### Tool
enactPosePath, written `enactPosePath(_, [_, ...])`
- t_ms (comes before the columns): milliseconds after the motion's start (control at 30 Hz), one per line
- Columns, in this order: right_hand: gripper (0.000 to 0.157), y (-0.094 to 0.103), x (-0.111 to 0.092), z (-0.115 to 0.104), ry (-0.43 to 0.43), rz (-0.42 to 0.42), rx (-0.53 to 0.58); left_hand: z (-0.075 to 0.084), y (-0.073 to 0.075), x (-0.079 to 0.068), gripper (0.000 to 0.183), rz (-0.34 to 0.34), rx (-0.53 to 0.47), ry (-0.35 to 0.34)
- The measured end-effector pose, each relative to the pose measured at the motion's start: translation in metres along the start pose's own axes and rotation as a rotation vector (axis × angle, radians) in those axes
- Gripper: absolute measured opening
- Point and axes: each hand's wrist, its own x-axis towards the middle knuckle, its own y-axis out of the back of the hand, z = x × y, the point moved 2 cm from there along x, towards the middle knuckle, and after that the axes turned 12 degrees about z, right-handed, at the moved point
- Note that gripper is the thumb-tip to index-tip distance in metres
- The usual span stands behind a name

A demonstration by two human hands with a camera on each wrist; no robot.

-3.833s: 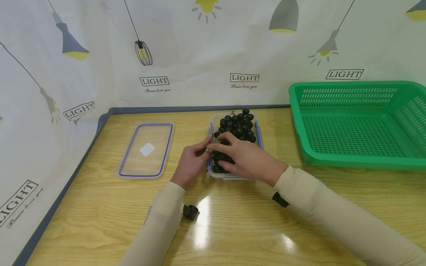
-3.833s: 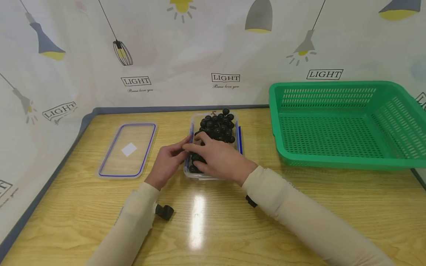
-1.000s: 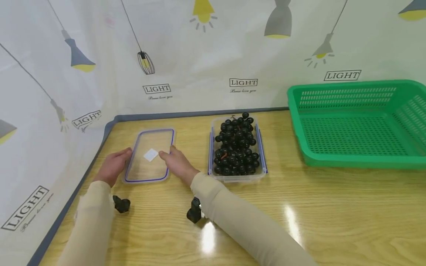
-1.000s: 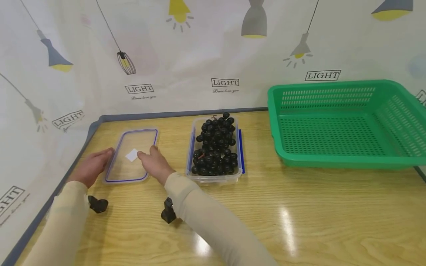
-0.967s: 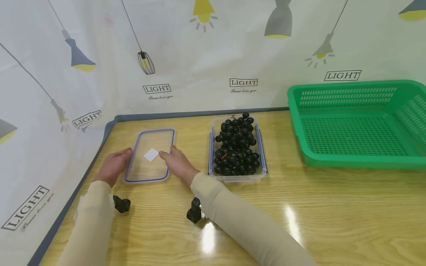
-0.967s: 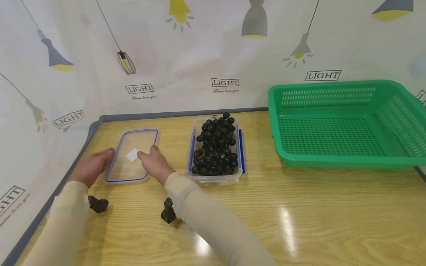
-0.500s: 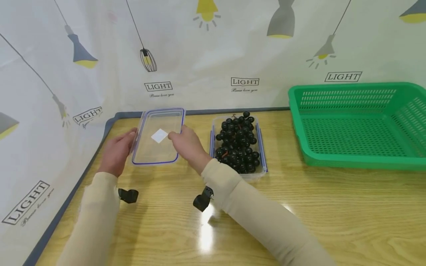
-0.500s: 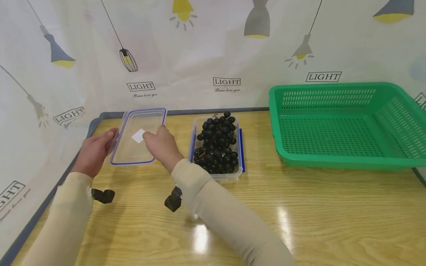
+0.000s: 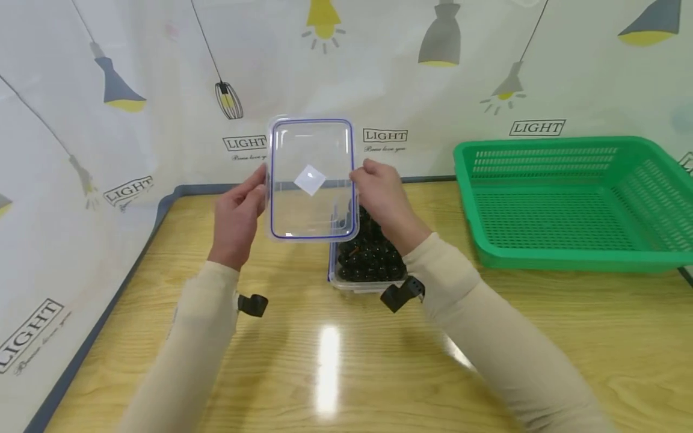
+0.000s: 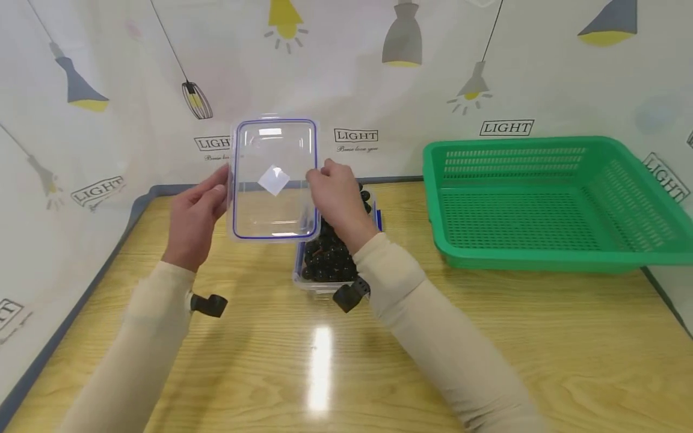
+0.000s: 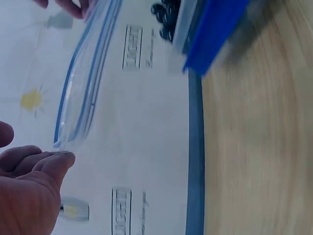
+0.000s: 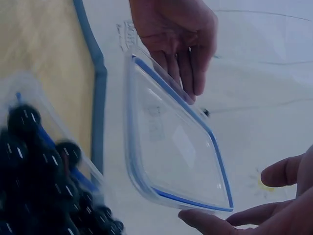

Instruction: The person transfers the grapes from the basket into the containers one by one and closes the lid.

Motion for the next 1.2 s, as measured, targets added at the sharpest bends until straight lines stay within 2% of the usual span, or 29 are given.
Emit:
enactPosePath(100, [0.038,0.023,0.004,-0.002,-0.004,0.057,0.025,0.001,-0.023,-0.004,0.037,-0.041,-0.040,-0.054])
enactPosePath(200, [0.036,0.043,0.008,0.001,-0.009,0.080,0.044,-0.001,-0.043,-0.009,0.037,-0.075,-0.056,-0.086])
enactPosePath(433, [0.043,0.071,0.010,0.011,-0.061,0.075,0.001,-0.009,-0.073,-0.021,0.039,-0.155,-0.051,-0.099])
enactPosePath(600, [0.046,0.081,0.006,0.012,-0.074,0.092,0.000,-0.012,-0.082,-0.025,0.040,-0.172,-0.044,-0.122])
enactPosePath(700, [0.048,0.085,0.003,0.010,-0.051,0.111,0.036,-0.009,-0.086,-0.026,0.042,-0.169,-0.064,-0.147])
enactPosePath(867, [0.050,0.088,-0.002,0.009,0.081,0.158,0.133,-0.002,-0.087,-0.027,0.043,-0.188,-0.116,-0.178])
enactPosePath(1033, [0.048,0.087,-0.007,0.009,0.253,0.189,0.291,0.007,-0.085,-0.030,0.047,-0.240,-0.290,-0.207])
enactPosePath(1200, [0.041,0.083,-0.008,0.010,0.315,0.226,0.552,0.011,-0.085,-0.031,0.050,-0.261,-0.463,-0.209])
